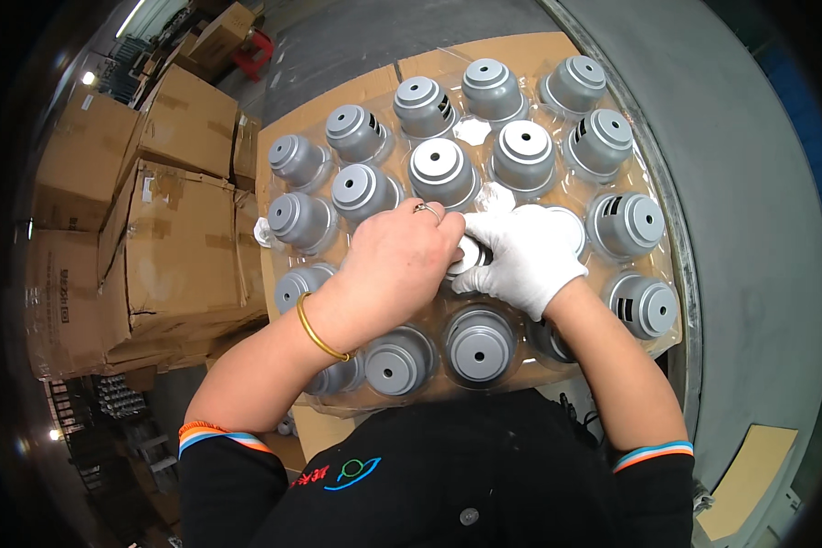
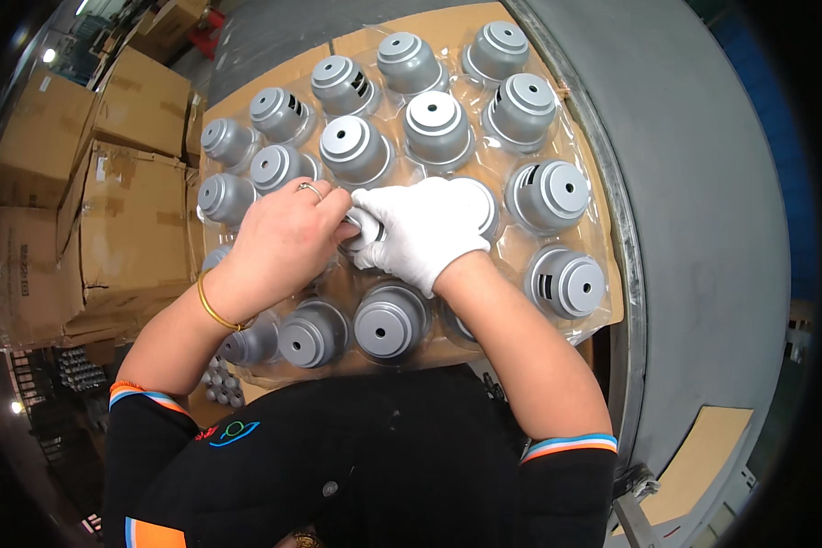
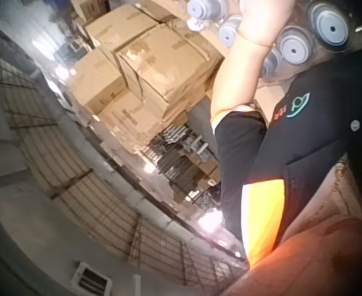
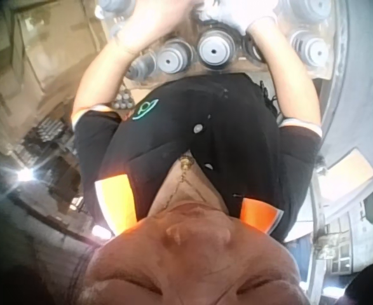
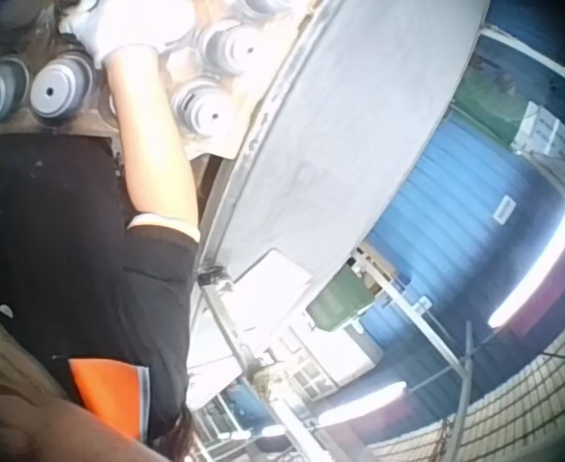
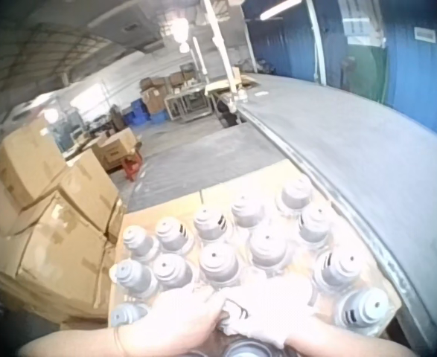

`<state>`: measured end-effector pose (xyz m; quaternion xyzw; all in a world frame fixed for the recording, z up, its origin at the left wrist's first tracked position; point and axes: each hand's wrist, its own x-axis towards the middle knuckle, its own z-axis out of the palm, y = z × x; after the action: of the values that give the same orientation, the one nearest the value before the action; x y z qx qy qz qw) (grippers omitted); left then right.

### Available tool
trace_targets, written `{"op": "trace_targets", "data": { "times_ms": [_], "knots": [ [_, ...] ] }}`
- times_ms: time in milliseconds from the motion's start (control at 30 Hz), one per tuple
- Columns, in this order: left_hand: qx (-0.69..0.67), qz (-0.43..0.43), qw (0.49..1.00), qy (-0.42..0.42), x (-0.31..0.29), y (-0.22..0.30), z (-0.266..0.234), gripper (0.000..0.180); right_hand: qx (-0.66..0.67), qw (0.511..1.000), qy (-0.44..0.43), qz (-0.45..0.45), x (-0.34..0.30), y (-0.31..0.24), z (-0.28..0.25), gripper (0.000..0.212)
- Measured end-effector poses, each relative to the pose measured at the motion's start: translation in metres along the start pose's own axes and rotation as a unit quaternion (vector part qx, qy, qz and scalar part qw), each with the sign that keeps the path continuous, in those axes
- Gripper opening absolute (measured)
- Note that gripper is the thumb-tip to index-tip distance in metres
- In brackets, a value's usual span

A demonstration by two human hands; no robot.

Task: The person inserts small metal pins by hand into the center holes of circular plastic housings arranged on a plastic tray.

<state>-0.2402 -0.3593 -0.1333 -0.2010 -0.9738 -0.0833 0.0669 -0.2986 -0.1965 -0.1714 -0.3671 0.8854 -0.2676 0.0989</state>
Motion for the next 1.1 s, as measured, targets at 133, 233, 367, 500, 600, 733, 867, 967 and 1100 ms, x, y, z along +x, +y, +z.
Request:
{"op": "trace_targets", "data": {
  "times_ms": [133,233,367,500,600,733,867,967,1100],
  "knots": [
    [0.038,0.030,0.999,-0.005,0.002,0.005,0.002,0.017,0.036,0.999,0.030,-0.027,-0.001,0.011,0.009,0.022],
    [0.060,0.050,0.997,-0.026,0.005,0.005,0.002,0.018,0.040,0.998,0.019,-0.035,-0.001,0.009,0.005,0.021],
    [0.005,0.056,0.993,-0.103,0.012,-0.012,0.012,0.016,0.033,0.999,0.009,-0.018,0.000,0.012,0.005,0.021],
    [0.036,0.043,0.993,-0.105,0.014,-0.003,0.013,0.015,0.012,0.999,-0.033,-0.006,-0.002,0.007,-0.010,0.022],
    [0.042,0.037,0.991,-0.118,0.013,-0.003,0.008,0.015,0.019,0.999,-0.026,-0.034,-0.004,0.011,-0.005,0.028],
    [-0.001,0.021,1.000,0.010,0.016,0.006,-0.048,0.015,-0.003,0.998,0.007,-0.061,-0.004,0.017,0.010,0.043],
    [-0.086,-0.052,0.995,0.025,0.013,-0.005,-0.061,0.008,0.008,0.997,0.040,-0.060,-0.008,0.019,0.008,0.045],
    [-0.194,-0.128,0.973,0.005,-0.004,-0.013,-0.039,0.009,0.033,0.996,0.047,-0.070,-0.004,0.016,0.012,0.049],
    [-0.209,-0.163,0.964,-0.012,-0.010,-0.015,-0.015,0.014,0.035,0.994,0.066,-0.085,-0.005,0.020,0.018,0.045]
  ]
}}
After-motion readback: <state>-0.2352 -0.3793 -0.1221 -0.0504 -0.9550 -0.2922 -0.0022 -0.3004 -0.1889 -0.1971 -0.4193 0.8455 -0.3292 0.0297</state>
